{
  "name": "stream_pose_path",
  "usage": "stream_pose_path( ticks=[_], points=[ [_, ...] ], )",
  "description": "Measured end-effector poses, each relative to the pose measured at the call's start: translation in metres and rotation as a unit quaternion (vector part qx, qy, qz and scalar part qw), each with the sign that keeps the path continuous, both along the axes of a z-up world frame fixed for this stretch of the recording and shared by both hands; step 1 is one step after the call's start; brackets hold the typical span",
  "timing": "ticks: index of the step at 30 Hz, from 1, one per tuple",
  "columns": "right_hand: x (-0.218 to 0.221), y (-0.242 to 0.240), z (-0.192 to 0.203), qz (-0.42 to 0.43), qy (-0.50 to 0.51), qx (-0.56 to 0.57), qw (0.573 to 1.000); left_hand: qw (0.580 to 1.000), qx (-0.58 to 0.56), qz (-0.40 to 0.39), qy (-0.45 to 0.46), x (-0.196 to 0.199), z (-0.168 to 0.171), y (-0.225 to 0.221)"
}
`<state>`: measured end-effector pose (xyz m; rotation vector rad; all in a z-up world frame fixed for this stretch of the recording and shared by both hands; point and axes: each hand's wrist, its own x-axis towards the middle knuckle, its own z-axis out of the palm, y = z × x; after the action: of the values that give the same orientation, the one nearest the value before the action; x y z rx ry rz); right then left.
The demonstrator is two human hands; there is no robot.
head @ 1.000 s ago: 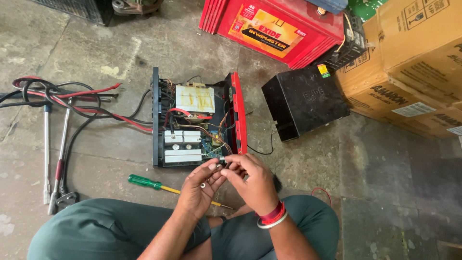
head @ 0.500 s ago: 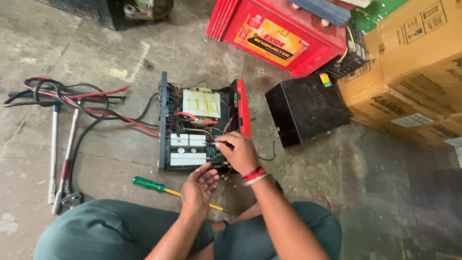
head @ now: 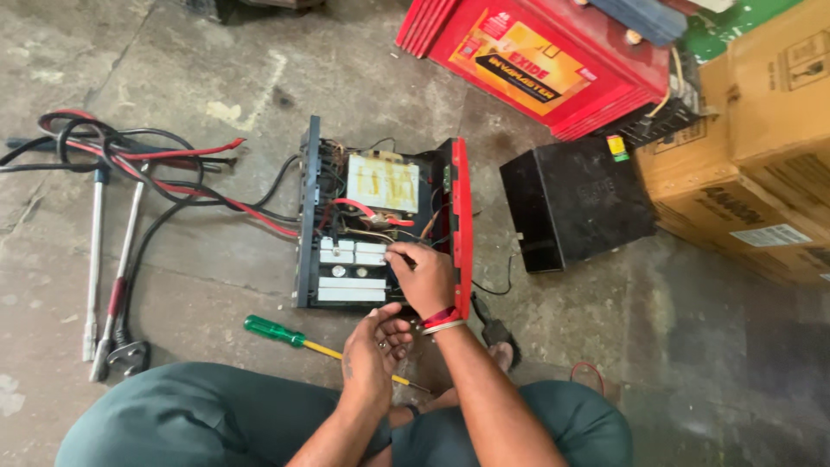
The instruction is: The person repairs an electronic inverter unit by handling small components and wires with their hands, using a screwdriver to touch specific points on the circuit board and using a brush to clean parts of the device.
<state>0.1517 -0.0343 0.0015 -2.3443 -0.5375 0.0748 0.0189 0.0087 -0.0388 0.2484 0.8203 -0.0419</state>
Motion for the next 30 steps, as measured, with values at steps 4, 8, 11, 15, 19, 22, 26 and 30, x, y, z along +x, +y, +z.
stream_pose_path(
  ticks=[4,8,11,15,19,22,26,30],
  points=[
    [0.000,0.004,-0.001,0.004,0.028,0.031,0.999,1.000,0.004,0.006,0.004,0.000,0.004,0.005],
    [-0.005,0.011,-0.002,0.001,-0.016,0.031,0.999,1.000,0.002,0.000,-0.020,0.002,0.004,0.007],
    [-0.009,0.015,-0.006,-0.015,-0.044,0.031,0.998,1.000,0.020,0.001,0.005,0.002,0.004,0.008],
    [-0.007,0.014,-0.006,-0.016,-0.005,0.058,0.998,0.999,0.043,0.024,-0.011,0.001,0.005,0.011],
    [-0.011,0.016,-0.009,0.003,-0.038,0.049,0.998,0.999,0.039,0.036,-0.010,-0.001,0.003,0.013],
    [-0.010,0.014,-0.012,-0.015,-0.009,0.061,0.998,0.998,0.047,0.042,-0.015,0.000,0.000,0.012],
    [-0.012,0.013,-0.009,-0.017,-0.018,0.042,0.999,0.997,0.057,0.040,-0.012,-0.001,0.002,0.013],
    [-0.011,0.013,-0.003,-0.001,-0.043,-0.005,0.999,0.997,0.055,0.045,-0.011,-0.001,0.003,0.014]
  ],
)
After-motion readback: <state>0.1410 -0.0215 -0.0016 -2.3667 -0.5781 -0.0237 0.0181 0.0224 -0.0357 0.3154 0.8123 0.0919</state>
